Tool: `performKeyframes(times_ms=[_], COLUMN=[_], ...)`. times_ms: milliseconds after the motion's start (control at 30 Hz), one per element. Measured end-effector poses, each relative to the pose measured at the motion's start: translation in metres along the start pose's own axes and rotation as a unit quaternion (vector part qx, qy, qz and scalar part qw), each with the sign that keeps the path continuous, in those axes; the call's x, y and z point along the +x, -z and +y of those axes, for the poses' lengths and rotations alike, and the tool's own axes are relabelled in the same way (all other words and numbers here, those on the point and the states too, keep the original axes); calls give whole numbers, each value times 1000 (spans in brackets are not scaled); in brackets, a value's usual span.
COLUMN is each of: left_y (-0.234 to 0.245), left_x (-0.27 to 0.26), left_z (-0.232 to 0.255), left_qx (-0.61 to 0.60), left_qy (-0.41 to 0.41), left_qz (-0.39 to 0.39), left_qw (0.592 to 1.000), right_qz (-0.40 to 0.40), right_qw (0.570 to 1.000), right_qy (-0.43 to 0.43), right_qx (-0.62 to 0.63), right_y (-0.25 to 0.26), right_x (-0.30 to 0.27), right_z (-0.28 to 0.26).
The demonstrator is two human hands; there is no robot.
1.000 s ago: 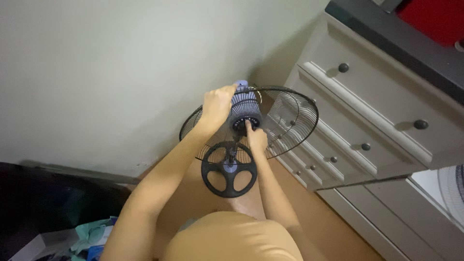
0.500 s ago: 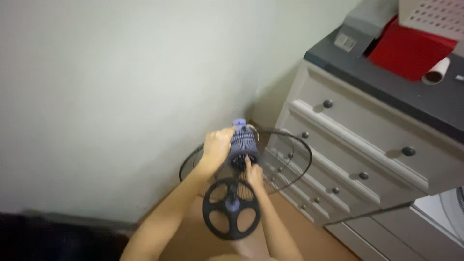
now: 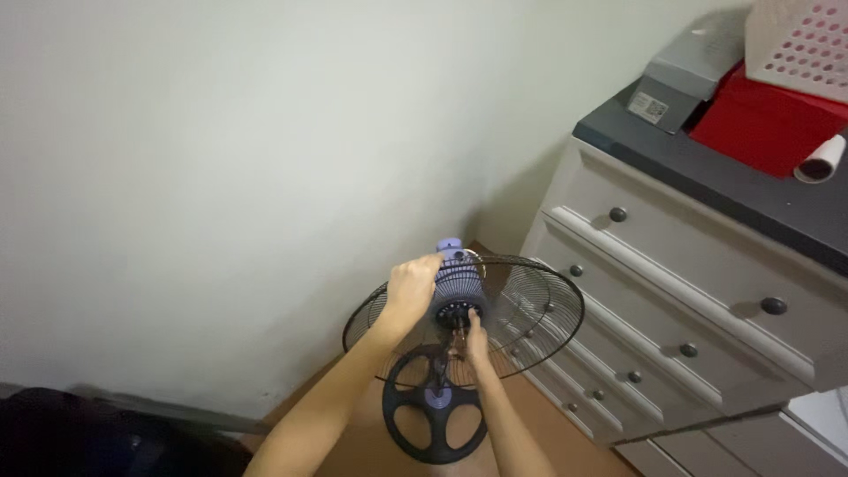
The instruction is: The person assembles a standing fan by attaching the fan blades, securing the front and rear wire cages, and tightening the central hub nut. The person repeatedly removes and reattaches components to ensure proper alignment and fit.
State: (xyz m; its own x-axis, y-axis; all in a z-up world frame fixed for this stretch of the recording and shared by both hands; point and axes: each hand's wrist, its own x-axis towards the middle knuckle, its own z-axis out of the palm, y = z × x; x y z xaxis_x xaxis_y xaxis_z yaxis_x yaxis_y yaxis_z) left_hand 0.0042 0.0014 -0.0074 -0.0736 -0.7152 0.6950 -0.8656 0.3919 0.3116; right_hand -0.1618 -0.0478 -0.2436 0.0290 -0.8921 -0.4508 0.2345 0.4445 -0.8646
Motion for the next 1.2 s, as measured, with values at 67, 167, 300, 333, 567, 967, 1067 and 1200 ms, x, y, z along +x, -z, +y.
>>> performKeyframes(times_ms=[67,167,300,333,567,967,1067,1200], left_y=[3,2,-1,-3,-5,13,18,18], left_x=[-1,-2,-1,-1,-9,-5,3,5], left_z=[2,0,-3,-1,1,-7,-5,-4], left_qx=[-6,-21,10,20,8,-18,-38,-34], left_qy=[6,19,20,26,17,48,40,40], left_qz=[-2,-2,-7,-17,-10,-80,-101,-111], left_qw=[1000,1000,1000,999,1000,995,993,992], right_qz=[18,19,7,25,71,88,101,54], right_qw=[1000,998,990,991,995,992,994,995], right_qy=[-18,-51,-82,-73,19,56,30,68], right_qx=[7,31,-116,-113,-63,-76,-39,-41], right_y=[-4,5,11,14,9,-6,-11,-8], right_x=[0,4,7,6,17,11,14,12], right_z=[1,-6,-13,-13,-13,-5,-2,6])
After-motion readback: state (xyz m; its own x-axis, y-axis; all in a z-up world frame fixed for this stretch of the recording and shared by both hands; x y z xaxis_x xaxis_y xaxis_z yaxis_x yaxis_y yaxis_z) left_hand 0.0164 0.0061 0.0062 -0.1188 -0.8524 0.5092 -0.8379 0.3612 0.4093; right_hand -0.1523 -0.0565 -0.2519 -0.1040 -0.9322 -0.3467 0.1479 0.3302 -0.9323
